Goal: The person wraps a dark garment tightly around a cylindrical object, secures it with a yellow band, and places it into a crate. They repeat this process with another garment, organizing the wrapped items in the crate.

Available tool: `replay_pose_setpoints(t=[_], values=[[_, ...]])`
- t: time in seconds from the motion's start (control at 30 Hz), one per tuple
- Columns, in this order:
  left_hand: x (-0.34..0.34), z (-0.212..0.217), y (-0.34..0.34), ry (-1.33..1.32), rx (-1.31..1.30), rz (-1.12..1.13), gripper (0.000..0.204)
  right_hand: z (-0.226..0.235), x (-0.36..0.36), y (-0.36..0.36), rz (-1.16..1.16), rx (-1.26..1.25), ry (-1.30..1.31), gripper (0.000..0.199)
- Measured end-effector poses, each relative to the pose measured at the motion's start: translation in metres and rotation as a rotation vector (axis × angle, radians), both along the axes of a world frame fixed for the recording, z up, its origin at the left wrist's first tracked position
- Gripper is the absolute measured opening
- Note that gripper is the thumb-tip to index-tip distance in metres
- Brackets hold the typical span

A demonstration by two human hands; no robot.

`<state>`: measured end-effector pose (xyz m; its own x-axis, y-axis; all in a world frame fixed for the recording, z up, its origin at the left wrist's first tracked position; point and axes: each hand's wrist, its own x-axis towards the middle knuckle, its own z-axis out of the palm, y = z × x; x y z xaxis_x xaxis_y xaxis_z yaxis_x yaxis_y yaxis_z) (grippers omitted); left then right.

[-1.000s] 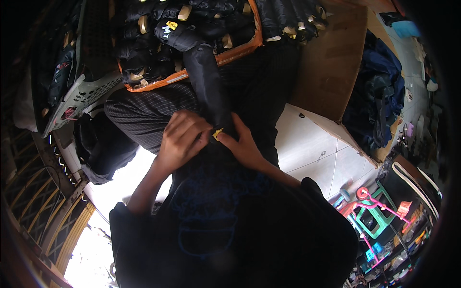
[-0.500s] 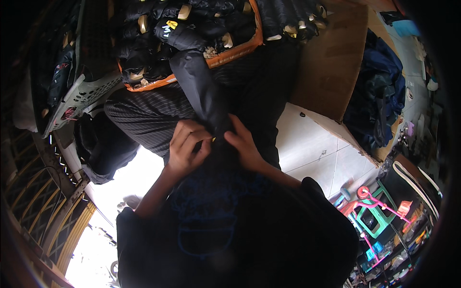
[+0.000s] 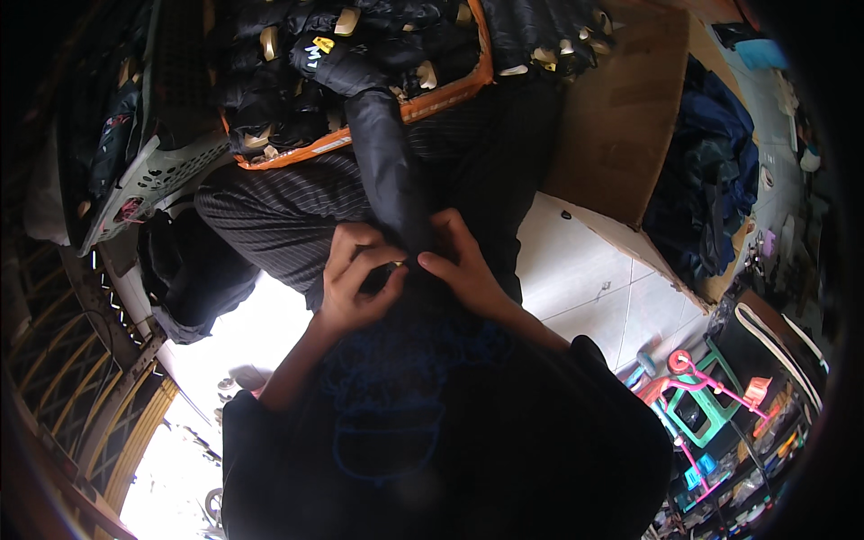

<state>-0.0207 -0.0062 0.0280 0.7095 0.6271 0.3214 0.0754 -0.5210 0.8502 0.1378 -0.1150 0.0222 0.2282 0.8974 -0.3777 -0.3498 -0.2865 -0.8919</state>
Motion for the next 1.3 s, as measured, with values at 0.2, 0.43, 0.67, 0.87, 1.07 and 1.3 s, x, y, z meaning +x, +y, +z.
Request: replay_pose_setpoints(t=[0.2, 0.43, 0.67, 0.87, 1.07, 1.3], values=[[0.001, -0.001, 0.000, -0.068, -0.187, 0.023, 0.029, 0.004, 0.005, 0.005, -0.068, -0.100, -0.022, 0.034], [-0.005, -0.023, 0.008, -0.052, -0.280, -0.023, 0.037, -0.006, 0.007, 0.000, -0.028, -0.160, 0.143, 0.037], [0.015, -0.040, -0.001, -0.375, -1.233, -0.219, 0.071, -0.007, 0.004, -0.004, 0.092, -0.167, 0.173, 0.044], [0.044, -0.025, -0.003, -0.164, -1.210, 0.048, 0.057, 0.004, 0.004, -0.006, 0.160, -0.190, -0.084, 0.055], [0.054, -0.018, 0.010, -0.395, -1.484, 0.000, 0.046, 0.002, -0.004, -0.001, 0.075, -0.188, 0.017, 0.050], [0.058, -0.003, 0.019, -0.257, -1.410, 0.010, 0.033, -0.001, -0.005, 0.007, 0.051, -0.223, 0.086, 0.041]])
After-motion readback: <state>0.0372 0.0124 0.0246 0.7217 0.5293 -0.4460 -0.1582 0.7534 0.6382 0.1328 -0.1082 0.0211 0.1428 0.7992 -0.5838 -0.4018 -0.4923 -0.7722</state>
